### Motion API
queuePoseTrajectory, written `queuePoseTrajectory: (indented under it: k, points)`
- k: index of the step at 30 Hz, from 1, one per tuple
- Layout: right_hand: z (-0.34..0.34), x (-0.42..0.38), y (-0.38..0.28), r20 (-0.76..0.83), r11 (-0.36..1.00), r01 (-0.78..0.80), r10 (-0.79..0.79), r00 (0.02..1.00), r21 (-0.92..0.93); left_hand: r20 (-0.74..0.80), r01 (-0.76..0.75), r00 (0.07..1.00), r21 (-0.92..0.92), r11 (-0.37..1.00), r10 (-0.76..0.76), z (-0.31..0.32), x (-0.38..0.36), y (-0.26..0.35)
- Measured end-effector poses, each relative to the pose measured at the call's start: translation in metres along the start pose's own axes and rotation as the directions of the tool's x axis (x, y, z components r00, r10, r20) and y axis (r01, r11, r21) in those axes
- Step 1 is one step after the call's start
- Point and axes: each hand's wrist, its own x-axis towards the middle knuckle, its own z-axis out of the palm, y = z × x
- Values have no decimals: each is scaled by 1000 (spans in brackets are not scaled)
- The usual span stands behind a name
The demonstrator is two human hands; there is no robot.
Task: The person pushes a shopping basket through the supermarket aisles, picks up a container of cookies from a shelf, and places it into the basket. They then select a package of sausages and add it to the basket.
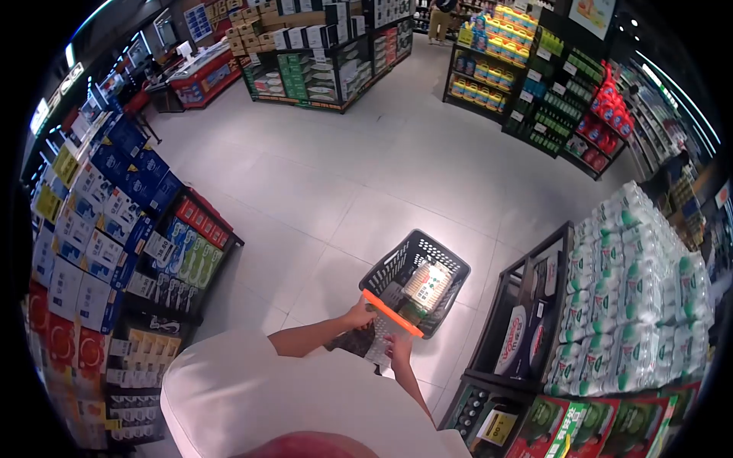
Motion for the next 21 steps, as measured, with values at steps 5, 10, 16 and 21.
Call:
queuePoseTrajectory:
  k: [5,10,16,21]
  points:
    - [-20,57,-37,-72,987,-129,136,988,95,93,38,995,-80,996,-31,7,47,41]
    - [-64,137,-48,-83,999,-31,30,996,-14,275,31,961,-226,974,33,23,82,87]
    - [-43,155,-118,-289,998,-42,53,956,45,303,85,953,-306,948,12,14,134,132]
    - [-72,190,-173,-228,999,48,-48,972,-5,383,129,924,-270,954,-17,13,215,162]
